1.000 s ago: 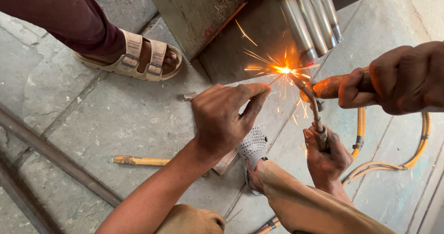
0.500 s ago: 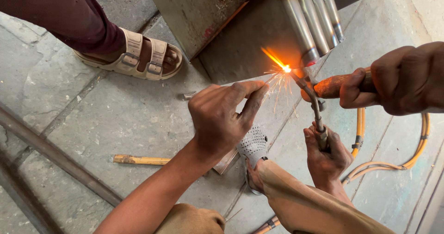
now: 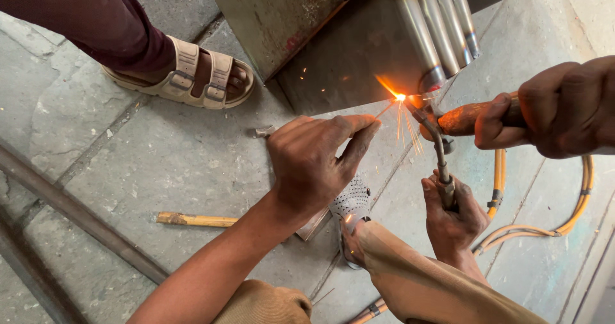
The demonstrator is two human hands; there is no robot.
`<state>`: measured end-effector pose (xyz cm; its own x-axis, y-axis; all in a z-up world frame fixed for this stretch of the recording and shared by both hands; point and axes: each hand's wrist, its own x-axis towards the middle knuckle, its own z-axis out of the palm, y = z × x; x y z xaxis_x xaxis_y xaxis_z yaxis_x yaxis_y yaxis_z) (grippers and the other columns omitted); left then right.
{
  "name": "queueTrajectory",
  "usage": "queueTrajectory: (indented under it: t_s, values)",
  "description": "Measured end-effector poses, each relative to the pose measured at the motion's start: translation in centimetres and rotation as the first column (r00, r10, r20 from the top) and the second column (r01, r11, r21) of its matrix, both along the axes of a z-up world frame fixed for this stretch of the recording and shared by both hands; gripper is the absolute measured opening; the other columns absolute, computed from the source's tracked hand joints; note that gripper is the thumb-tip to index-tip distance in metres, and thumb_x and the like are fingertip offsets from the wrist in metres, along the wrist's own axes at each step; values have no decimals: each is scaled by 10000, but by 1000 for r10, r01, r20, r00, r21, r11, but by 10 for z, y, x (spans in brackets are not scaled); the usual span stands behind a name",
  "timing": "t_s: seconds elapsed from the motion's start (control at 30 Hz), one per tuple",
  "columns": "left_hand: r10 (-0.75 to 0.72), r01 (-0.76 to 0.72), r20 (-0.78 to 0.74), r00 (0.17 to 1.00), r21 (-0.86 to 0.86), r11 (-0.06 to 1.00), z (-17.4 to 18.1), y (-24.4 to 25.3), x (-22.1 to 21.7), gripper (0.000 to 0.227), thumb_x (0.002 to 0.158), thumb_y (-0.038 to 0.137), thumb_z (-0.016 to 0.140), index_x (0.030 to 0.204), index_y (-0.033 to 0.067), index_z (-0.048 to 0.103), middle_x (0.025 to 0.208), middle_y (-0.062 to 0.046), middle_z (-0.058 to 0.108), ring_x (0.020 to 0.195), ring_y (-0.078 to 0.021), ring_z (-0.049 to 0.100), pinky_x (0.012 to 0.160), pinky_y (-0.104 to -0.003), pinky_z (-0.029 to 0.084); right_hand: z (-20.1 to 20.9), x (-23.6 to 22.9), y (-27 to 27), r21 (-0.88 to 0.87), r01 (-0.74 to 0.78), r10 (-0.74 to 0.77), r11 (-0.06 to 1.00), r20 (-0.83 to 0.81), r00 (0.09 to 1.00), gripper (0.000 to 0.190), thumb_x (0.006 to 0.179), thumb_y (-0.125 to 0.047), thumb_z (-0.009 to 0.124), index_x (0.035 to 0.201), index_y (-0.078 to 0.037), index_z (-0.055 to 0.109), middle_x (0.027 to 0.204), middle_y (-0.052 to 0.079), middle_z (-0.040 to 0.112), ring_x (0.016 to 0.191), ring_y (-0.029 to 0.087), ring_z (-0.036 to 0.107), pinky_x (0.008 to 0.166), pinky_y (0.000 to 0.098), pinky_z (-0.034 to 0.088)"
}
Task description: The person uses a torch to weld or braze cylindrical metal tubes onto a larger metal structure, while a second person holds the components steady with a hammer. The person then uses a smaller hammer to tap the welded joints.
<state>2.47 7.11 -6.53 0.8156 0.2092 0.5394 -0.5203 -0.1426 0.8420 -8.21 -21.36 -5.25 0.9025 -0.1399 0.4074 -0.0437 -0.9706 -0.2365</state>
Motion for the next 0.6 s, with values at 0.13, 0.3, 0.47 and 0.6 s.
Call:
queueTrajectory:
  t_s: [0.13,0.3,0.47,0.6]
  values:
    - [4,-4,3,1000,-9,1000,0,0,1,128,936,136,843,979,114,725,873,-8,756,700,-163,719,643,-314,502,0,-1,0,30,-29,28,999,20,999,298,962,-159,856,1163,28,742,779,34,668,666,64,530,658,232,480]
    - [5,-5,-9,1000,-2,1000,0,0,0,124,924,135,848,955,111,730,840,-12,750,668,-169,702,620,-317,491,1,0,2,38,-82,81,996,17,997,303,999,-187,848,1185,23,733,850,31,699,715,48,580,703,219,514]
    - [13,-13,4,1000,-20,1000,-1,-1,0,122,950,141,840,964,116,722,863,0,751,713,-154,723,622,-294,503,1,0,1,47,-53,52,998,10,999,313,965,-174,855,1172,31,740,798,45,691,692,59,564,683,228,499]
    - [7,-7,5,1000,-25,1000,-1,-2,0,120,941,138,843,954,113,726,855,-3,755,694,-148,719,627,-306,495,1,0,2,56,-85,84,995,20,996,307,978,-158,853,1180,37,728,836,59,709,730,58,590,698,216,524]
